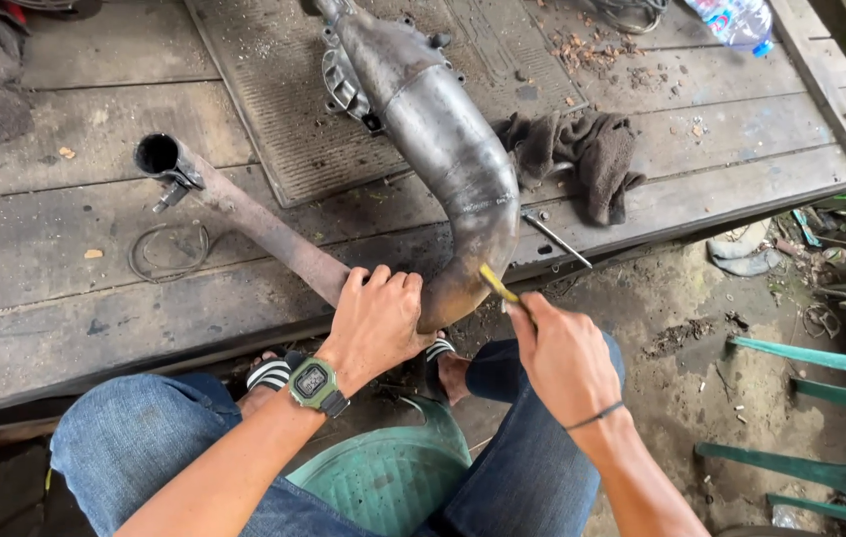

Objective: Cleaning a motorcycle exhaust pipe by scrubbing it with a small brush to remove surface debris.

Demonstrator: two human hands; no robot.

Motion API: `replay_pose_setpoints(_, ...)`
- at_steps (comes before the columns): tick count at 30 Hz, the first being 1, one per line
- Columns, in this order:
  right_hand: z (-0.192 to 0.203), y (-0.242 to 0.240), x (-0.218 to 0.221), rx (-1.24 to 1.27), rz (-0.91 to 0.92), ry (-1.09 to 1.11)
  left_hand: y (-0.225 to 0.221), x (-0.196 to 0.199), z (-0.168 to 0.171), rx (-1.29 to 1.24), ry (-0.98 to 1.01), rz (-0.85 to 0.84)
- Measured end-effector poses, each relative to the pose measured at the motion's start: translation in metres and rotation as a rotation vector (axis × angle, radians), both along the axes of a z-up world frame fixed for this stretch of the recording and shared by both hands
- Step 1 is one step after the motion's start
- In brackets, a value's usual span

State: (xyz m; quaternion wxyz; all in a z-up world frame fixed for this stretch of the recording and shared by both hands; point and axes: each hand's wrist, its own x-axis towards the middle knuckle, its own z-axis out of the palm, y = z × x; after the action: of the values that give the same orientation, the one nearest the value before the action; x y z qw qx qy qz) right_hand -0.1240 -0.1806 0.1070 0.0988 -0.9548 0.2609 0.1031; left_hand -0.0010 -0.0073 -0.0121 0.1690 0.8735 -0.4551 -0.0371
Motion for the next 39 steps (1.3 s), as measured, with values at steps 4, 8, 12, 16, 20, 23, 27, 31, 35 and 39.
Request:
replay_pose_setpoints(4, 0.001, 0.015, 0.001, 0.016, 0.023, 0.011, -0.001, -0.001, 0.003, 0.014, 0.005, 0.001)
replay_pose_setpoints(8, 0.001, 0.005, 0.001, 0.044, 0.033, 0.030, 0.000, 0.001, 0.005, 0.017, -0.057, 0.028)
replay_pose_setpoints(12, -0.006, 0.016, 0.001, 0.010, 0.089, 0.020, 0.001, 0.001, 0.006, 0.019, 0.006, 0.000)
replay_pose_setpoints(16, 0.004, 0.011, 0.002, 0.039, 0.065, 0.053, 0.001, 0.002, 0.005, 0.002, 0.026, -0.005)
replay_pose_setpoints(20, 0.000, 0.014, 0.006, 0.042, 0.051, -0.038, 0.001, 0.000, 0.006, 0.009, 0.038, -0.002)
replay_pose_setpoints(23, 0.003, 0.018, 0.000, 0.056, 0.051, -0.010, 0.001, 0.001, 0.008, 0.004, 0.032, 0.001)
replay_pose_setpoints(27, 0.000, 0.007, 0.013, 0.023, 0.038, -0.075, 0.001, 0.001, 0.008, -0.006, 0.025, 0.010)
replay_pose_setpoints(31, -0.001, 0.019, 0.005, 0.036, 0.076, -0.004, 0.001, 0.002, 0.010, 0.003, 0.036, 0.000)
replay_pose_setpoints(35, -0.001, 0.009, 0.009, 0.039, 0.051, -0.002, 0.002, 0.000, 0.012, 0.005, 0.062, 0.019)
replay_pose_setpoints(39, -0.001, 0.023, 0.005, 0.068, 0.057, -0.004, 0.000, 0.001, 0.004, 0.045, 0.066, -0.004)
